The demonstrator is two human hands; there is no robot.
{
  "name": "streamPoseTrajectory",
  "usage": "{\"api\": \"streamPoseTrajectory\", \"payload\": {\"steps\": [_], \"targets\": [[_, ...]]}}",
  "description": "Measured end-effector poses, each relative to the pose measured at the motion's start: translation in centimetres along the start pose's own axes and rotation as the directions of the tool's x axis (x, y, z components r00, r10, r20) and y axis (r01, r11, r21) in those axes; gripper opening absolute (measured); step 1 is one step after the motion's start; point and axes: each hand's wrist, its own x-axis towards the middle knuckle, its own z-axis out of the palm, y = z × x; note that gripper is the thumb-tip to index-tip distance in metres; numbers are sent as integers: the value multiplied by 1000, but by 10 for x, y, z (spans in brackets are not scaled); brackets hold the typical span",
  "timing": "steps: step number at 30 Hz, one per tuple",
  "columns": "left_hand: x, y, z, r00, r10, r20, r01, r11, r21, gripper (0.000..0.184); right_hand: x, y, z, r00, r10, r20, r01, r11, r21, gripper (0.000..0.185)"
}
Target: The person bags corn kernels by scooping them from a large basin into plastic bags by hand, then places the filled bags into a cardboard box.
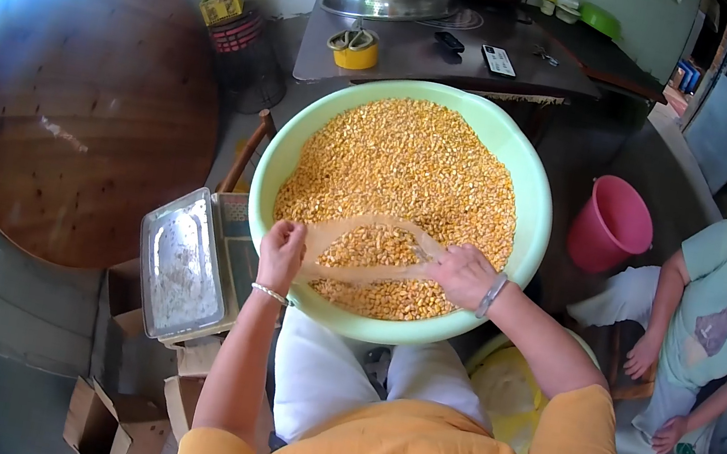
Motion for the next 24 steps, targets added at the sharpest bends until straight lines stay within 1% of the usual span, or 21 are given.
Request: {"api": "streamPoseTrajectory", "payload": {"steps": [2, 5, 8, 11, 14, 17, 20, 23, 24], "targets": [[-1, 4, 0, 999, -24, -22, 23, 998, -63, 17, -1, 2, 10, 995, -27, -93, 28, 1000, 9, 47], [-1, 1, 0, 998, -12, -58, 6, 994, -106, 17, 5, -2, 11, 999, 11, 39, -10, 1000, -20, 45], [-1, 0, -2, 997, -23, -79, 13, 991, -134, 18, 10, -2, 18, 997, 1, 79, 2, 1000, -26, 39], [0, 2, -4, 995, -61, -78, 49, 987, -154, 18, 12, -4, 19, 998, -8, 65, 8, 1000, 3, 34], [-2, 6, -4, 995, -76, -66, 66, 987, -150, 18, 13, -5, 16, 997, -6, 72, 7, 1000, -12, 30], [-2, 5, -4, 996, -73, -48, 65, 987, -147, 18, 13, -7, 4, 999, -25, 28, 23, 997, 70, 22], [0, 2, -5, 997, -67, -30, 61, 985, -160, 17, 28, -9, -13, 995, -86, -47, 90, 989, 117, 21], [-2, 5, -4, 997, -70, -12, 67, 983, -168, 17, 54, -19, -27, 982, -124, -142, 151, 968, 202, 22], [-3, 5, -4, 997, -70, -10, 67, 982, -177, 17, 64, -28, -34, 986, -103, -128, 129, 968, 215, 19]]}}
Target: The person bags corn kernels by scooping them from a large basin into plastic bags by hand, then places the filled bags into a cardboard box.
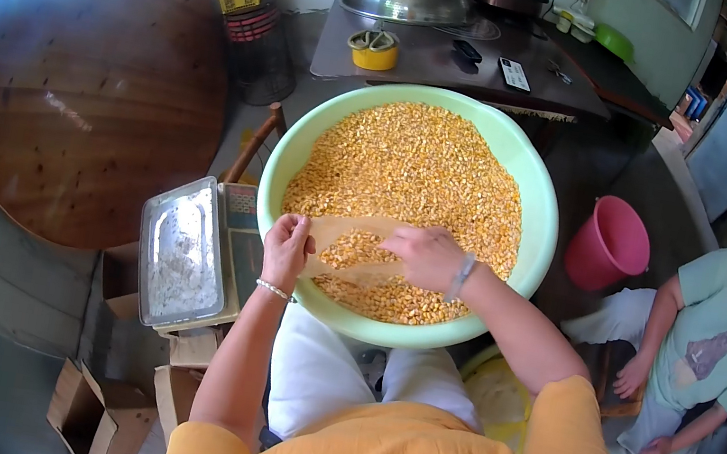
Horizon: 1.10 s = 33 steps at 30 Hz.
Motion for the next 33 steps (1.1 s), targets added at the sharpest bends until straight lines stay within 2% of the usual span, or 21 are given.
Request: {"api": "streamPoseTrajectory", "payload": {"steps": [4, 7, 10, 13, 17, 18, 20, 21, 23, 26, 27, 28, 29, 30, 33], "targets": [[0, 0, -2, 1000, 4, 16, -4, 1000, 5, 17, 32, -7, 35, 993, -116, 30, 119, 984, -131, 25], [-2, 1, -4, 999, 1, 40, -2, 1000, 21, 17, 31, -2, 38, 936, 53, 347, 34, 970, -241, 24], [-3, -1, -4, 998, 28, 63, -32, 998, 61, 17, 26, 10, 36, 895, 128, 427, -1, 959, -285, 21], [-7, 3, -1, 995, 47, 85, -58, 988, 141, 17, 2, 24, 31, 998, 40, 49, -38, 998, -48, 34], [-9, 8, -1, 996, 12, 88, -24, 990, 136, 16, -18, 52, 25, 952, 304, 25, -287, 921, -262, 25], [-11, 11, 0, 996, -13, 90, 3, 993, 119, 16, -23, 42, 4, 939, 345, -3, -338, 917, -211, 27], [-8, 11, -1, 992, -58, 116, 51, 997, 66, 12, -25, 49, 9, 899, 389, -203, -408, 911, -59, 31], [-6, 9, 1, 990, -28, 136, 25, 999, 24, 11, -27, 49, 12, 861, 414, -296, -427, 904, 23, 33], [-6, 7, 5, 984, 36, 173, -25, 998, -61, 16, -23, 41, 18, 856, 465, -227, -454, 885, 100, 41], [-15, 24, 19, 979, 41, 201, -1, 981, -196, 29, -18, 47, 30, 844, 535, -43, -532, 845, 61, 41], [-14, 22, 17, 959, 50, 280, 13, 976, -219, 37, -20, 56, 37, 830, 551, -83, -536, 830, 155, 37], [-18, 27, 20, 954, 56, 293, 9, 976, -218, 35, -22, 63, 44, 815, 568, -114, -530, 811, 248, 32], [-22, 30, 24, 952, 58, 300, 9, 976, -218, 32, -24, 68, 50, 801, 583, -137, -515, 788, 337, 29], [-22, 29, 27, 942, 45, 332, 10, 987, -163, 29, -25, 68, 51, 771, 587, -247, -441, 772, 458, 19], [-20, 14, 41, 917, -15, 397, 10, 1000, 16, 15, -28, 63, 52, 731, 572, -373, -170, 682, 711, 20]]}}
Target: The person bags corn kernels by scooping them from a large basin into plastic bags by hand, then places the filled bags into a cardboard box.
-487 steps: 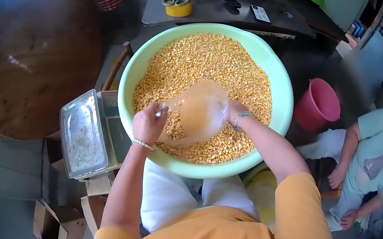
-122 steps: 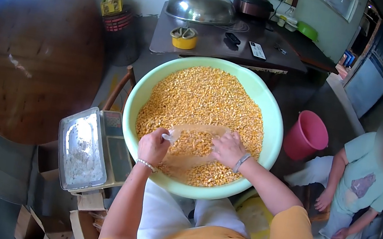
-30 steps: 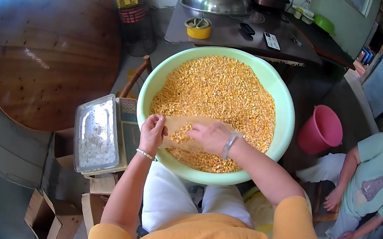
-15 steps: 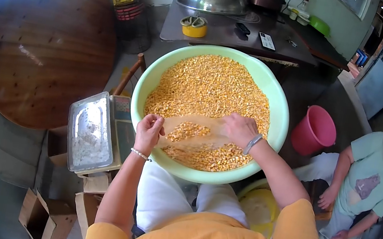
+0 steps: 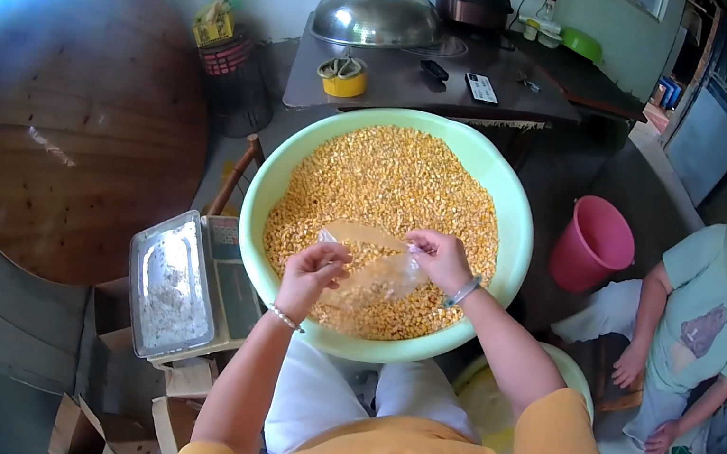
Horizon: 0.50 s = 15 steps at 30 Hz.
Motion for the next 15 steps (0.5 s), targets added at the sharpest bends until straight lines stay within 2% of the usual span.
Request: {"api": "streamPoseTrajectory", "payload": {"steps": [2, 4, 8, 9, 12, 15], "targets": [[11, -16, 10, 999, -8, 38, 3, 992, 129, 19, -3, 0, 3, 998, 46, 34, -50, 989, 139, 21], [18, -17, 25, 996, -78, 50, 70, 988, 137, 24, -4, -5, 4, 998, 36, 53, -47, 975, 219, 18], [31, -17, 46, 957, -234, 173, 209, 966, 149, 31, -5, -23, 5, 967, 202, 156, -252, 851, 462, 16], [32, -19, 48, 941, -268, 208, 237, 958, 163, 34, -4, -22, 8, 980, 164, 114, -198, 870, 451, 14], [31, -23, 55, 901, -319, 294, 263, 941, 215, 37, 0, -17, 13, 979, 150, 142, -202, 834, 514, 15], [30, -33, 60, 874, -338, 348, 241, 925, 292, 29, 2, -16, 15, 973, 165, 159, -223, 843, 490, 18]]}}
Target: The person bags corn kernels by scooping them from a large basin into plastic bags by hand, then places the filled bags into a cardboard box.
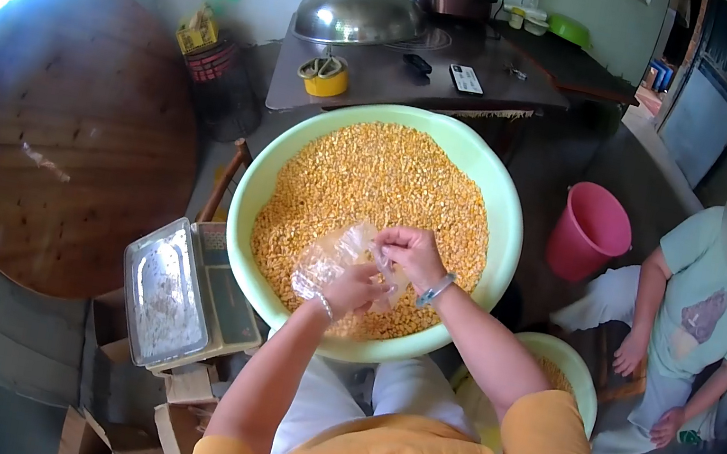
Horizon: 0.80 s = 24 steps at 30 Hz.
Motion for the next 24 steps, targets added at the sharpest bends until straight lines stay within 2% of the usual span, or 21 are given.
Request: {"api": "streamPoseTrajectory", "payload": {"steps": [1, 2, 5, 6, 11, 13, 16, 19, 20, 23, 24], "targets": [[-1, -2, 3, 1000, -3, 5, 3, 1000, 10, 25, 2, 6, 0, 1000, -6, 0, 6, 1000, -22, 19], [2, -7, 4, 1000, 11, 1, -11, 1000, 6, 15, 4, 12, 1, 995, -95, -24, 94, 995, -40, 19], [-3, -8, 5, 976, 44, -212, -62, 995, -80, 11, 2, 13, -3, 995, -76, -69, 76, 997, 0, 19], [-6, -9, 2, 962, 73, -263, -115, 982, -148, 10, 0, 10, -5, 997, -40, -66, 43, 998, 45, 19], [-21, 5, -13, 858, 125, -499, -191, 978, -84, 12, -3, 9, -10, 995, -27, -93, 25, 999, -25, 22], [-27, 12, -22, 818, 179, -546, -288, 950, -119, 12, -2, 8, -13, 997, -35, -66, 31, 998, -59, 25], [-34, 29, -33, 791, 257, -556, -406, 899, -162, 11, -7, -6, -7, 992, -129, 11, 128, 966, -226, 45], [-40, 49, -35, 793, 293, -534, -408, 906, -108, 10, -5, -17, 6, 959, -229, 169, 275, 895, -352, 66], [-42, 54, -35, 798, 304, -520, -400, 913, -80, 9, -8, -23, 13, 949, -230, 216, 286, 916, -282, 71], [-45, 68, -31, 822, 332, -463, -406, 911, -68, 8, 0, -5, 24, 895, -366, 253, 443, 783, -436, 67], [-44, 69, -30, 820, 340, -460, -419, 905, -77, 9, 1, -2, 27, 925, -298, 237, 380, 756, -532, 53]]}}
